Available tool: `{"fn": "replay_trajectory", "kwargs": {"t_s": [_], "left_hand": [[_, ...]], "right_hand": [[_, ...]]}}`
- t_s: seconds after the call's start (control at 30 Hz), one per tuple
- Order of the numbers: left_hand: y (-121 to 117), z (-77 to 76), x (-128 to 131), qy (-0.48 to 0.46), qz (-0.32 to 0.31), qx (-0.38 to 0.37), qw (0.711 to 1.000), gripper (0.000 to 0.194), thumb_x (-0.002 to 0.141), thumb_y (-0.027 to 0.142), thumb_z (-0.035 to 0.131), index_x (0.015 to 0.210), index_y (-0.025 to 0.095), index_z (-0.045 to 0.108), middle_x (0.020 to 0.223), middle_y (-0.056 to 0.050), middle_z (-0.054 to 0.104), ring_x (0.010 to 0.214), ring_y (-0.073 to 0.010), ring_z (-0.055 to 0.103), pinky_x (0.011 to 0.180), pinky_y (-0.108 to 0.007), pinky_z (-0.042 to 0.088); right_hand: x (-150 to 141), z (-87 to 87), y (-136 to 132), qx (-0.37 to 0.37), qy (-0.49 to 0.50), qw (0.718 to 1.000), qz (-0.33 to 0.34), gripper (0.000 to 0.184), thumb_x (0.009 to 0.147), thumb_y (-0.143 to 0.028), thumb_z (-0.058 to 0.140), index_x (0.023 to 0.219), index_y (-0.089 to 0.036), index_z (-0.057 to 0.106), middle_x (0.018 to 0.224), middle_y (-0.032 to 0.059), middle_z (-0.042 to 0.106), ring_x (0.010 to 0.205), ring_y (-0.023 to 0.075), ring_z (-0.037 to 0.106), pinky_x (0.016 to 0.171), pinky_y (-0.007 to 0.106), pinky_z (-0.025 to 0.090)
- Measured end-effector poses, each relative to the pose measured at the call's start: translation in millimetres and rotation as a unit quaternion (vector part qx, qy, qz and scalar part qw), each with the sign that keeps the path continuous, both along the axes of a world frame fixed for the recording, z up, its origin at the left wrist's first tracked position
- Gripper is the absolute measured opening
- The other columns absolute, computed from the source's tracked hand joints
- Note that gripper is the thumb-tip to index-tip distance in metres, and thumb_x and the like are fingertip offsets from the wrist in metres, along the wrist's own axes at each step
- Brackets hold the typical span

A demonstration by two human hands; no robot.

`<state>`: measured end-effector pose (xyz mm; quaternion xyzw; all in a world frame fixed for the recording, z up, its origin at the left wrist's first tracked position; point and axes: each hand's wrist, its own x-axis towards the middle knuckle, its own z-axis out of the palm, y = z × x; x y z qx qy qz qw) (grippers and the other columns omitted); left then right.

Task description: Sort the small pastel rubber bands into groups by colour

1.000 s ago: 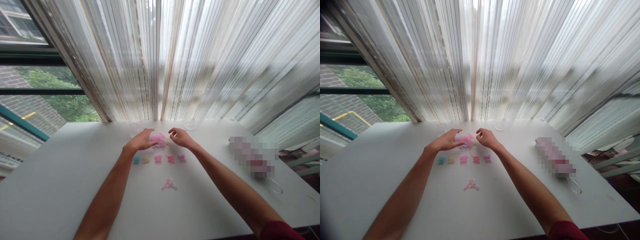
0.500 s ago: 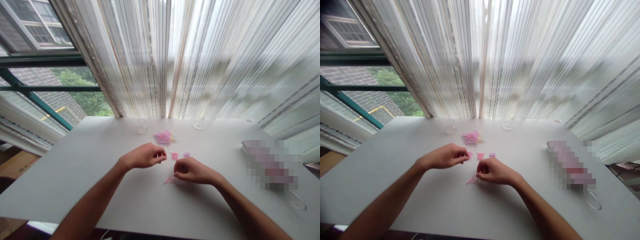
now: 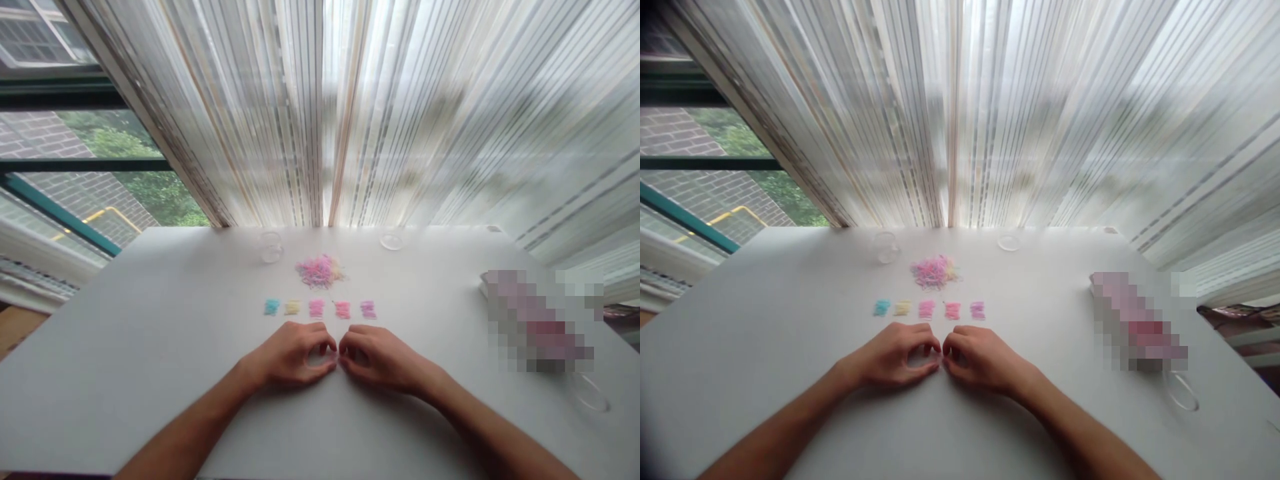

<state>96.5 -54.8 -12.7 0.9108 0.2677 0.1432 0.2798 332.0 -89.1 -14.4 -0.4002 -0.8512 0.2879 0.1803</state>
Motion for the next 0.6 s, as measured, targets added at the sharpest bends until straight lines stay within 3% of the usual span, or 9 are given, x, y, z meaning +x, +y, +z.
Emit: {"fn": "replay_trajectory", "kwargs": {"t_s": [0.6], "left_hand": [[0.1, -3.0, -2.0, -0.066, 0.003, 0.005, 0.998, 0.010, 0.091, 0.023, 0.068, 0.100, 0.020, 0.071, 0.088, -0.002, 0.070, 0.074, -0.0122, 0.064, 0.067, -0.022, 0.046]], "right_hand": [[2.2, -5.4, -0.7, 0.011, 0.038, 0.999, 0.001, 0.007, 0.088, -0.015, 0.060, 0.089, -0.019, 0.066, 0.082, 0.0018, 0.066, 0.069, 0.0136, 0.057, 0.065, 0.023, 0.042]]}}
